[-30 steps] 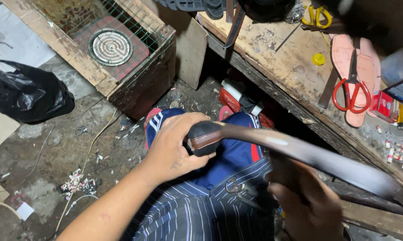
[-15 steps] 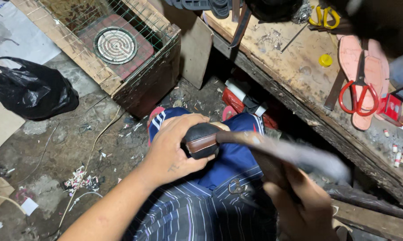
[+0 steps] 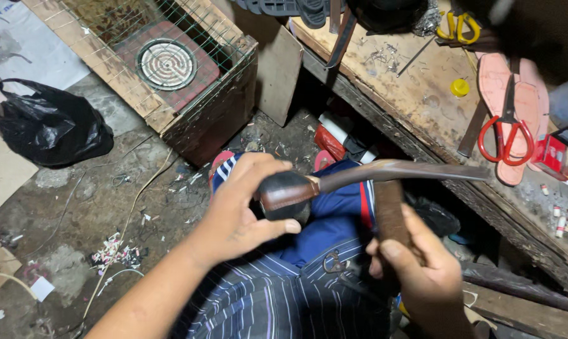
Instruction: The person sits on the floor with a shoe upper stretched over a wooden last on their lap. They use pincers to pull and hold the upper material, then hammer the edges to set it, turning the shoe repeatedly to work around the toe and sides.
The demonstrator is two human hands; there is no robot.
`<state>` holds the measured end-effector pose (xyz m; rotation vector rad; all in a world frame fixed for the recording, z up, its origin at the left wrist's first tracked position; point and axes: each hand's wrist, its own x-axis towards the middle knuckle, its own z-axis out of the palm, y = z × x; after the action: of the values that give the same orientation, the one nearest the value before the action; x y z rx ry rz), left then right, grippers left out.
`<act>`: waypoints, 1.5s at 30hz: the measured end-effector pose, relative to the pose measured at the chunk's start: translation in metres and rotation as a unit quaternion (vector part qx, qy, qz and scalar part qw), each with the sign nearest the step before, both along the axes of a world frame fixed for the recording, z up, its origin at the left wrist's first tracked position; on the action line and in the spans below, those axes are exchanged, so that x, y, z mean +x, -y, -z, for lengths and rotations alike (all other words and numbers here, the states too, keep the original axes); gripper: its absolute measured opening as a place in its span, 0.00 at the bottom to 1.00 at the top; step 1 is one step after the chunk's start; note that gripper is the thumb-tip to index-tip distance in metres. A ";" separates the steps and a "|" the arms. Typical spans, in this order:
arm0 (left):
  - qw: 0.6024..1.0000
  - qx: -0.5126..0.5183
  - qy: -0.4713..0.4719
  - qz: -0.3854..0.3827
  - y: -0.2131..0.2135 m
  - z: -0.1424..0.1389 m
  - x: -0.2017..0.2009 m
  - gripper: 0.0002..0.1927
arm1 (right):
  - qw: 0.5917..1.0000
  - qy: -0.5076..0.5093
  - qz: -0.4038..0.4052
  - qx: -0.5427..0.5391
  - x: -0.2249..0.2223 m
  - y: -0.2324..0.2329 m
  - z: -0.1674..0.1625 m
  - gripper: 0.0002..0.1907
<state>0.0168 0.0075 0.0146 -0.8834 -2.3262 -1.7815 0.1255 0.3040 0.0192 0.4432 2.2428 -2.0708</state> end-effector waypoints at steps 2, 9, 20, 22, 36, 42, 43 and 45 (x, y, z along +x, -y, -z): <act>0.992 0.088 0.087 0.038 0.008 0.002 -0.005 0.39 | 0.999 0.007 0.012 -0.040 -0.005 -0.002 0.000 0.34; 0.766 0.442 0.466 0.038 0.001 0.058 -0.029 0.24 | 0.988 0.079 -0.066 -0.117 -0.025 0.029 0.025 0.33; 0.750 0.420 0.511 0.018 -0.002 0.076 -0.031 0.21 | 0.989 -0.075 -0.114 0.060 -0.056 0.064 0.013 0.29; 0.736 0.416 0.534 0.003 -0.006 0.078 -0.031 0.19 | 0.916 -0.211 -0.185 0.288 -0.057 0.058 -0.007 0.25; 0.703 0.587 0.400 -0.033 -0.043 0.100 -0.051 0.17 | 0.928 -0.123 -0.151 0.318 -0.041 0.030 -0.049 0.25; 0.667 0.556 0.480 -0.126 -0.039 0.129 -0.068 0.19 | 0.980 0.012 -0.050 0.190 -0.034 0.041 -0.058 0.13; 0.675 0.536 0.489 -0.137 -0.036 0.133 -0.066 0.19 | 0.982 -0.022 -0.026 0.187 -0.030 0.046 -0.071 0.12; 0.692 0.546 0.458 -0.116 -0.037 0.139 -0.064 0.15 | 0.985 -0.165 0.029 -0.044 -0.028 0.058 -0.088 0.16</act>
<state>-0.0467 0.0445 -0.1243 0.5925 -0.8712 -3.1602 0.0978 0.2463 0.1075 0.1691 2.3164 -2.4173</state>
